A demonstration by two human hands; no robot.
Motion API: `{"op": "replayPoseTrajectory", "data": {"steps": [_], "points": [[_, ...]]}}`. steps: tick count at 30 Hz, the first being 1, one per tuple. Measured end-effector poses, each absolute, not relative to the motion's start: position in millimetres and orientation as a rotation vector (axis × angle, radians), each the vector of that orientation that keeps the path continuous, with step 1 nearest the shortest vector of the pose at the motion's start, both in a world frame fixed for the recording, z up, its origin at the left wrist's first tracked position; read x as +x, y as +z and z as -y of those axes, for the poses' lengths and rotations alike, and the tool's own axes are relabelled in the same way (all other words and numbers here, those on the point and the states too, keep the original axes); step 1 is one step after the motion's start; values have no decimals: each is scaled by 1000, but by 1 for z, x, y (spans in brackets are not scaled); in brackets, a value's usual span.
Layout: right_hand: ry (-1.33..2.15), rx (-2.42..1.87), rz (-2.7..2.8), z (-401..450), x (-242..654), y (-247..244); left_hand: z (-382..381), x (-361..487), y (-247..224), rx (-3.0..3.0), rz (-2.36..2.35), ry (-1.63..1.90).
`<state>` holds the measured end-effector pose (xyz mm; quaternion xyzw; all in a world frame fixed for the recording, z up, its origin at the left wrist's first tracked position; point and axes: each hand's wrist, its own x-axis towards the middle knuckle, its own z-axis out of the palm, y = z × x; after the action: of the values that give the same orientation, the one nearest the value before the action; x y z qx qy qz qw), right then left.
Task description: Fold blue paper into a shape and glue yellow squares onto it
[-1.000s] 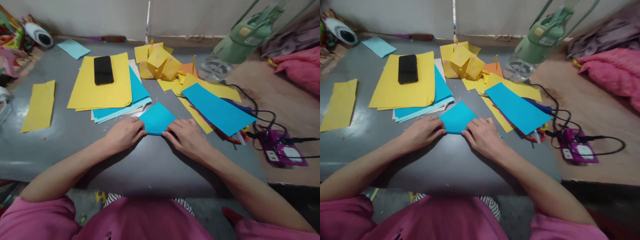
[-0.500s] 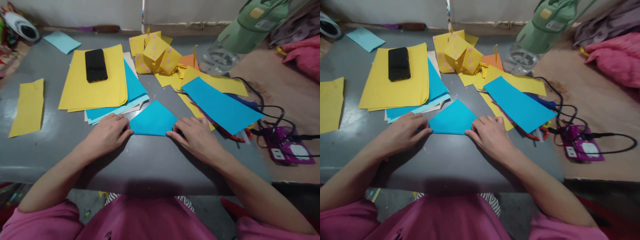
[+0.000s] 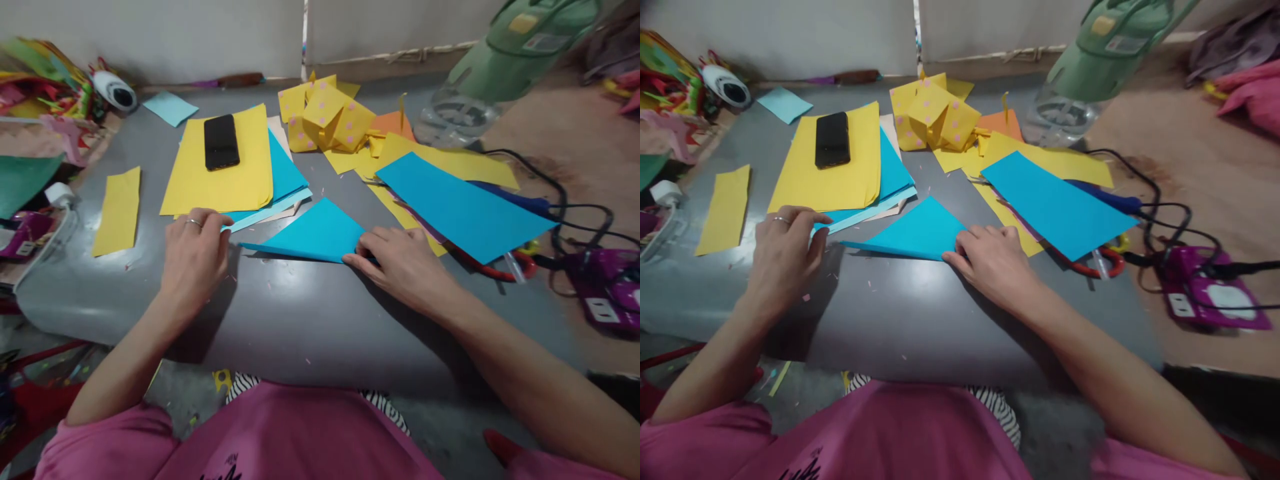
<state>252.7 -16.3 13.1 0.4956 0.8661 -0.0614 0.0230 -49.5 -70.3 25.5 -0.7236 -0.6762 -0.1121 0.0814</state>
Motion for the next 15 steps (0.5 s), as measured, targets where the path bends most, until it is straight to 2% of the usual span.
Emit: {"op": "replayPoseTrajectory", "data": {"steps": [2, 4, 6, 15], "points": [[-203, 1545, -2654, 16, 251, 15, 80, -24, 19, -2384, 1691, -470], [-205, 1559, -2644, 17, 250, 16, 85, 4, 7, -2635, 1350, -441], [-201, 1572, -2642, 17, 250, 16, 85, 25, -6, -2742, 1213, -326], [-242, 1526, -2678, 18, 254, 17, 79, 37, -20, -2832, 1328, -59]]}}
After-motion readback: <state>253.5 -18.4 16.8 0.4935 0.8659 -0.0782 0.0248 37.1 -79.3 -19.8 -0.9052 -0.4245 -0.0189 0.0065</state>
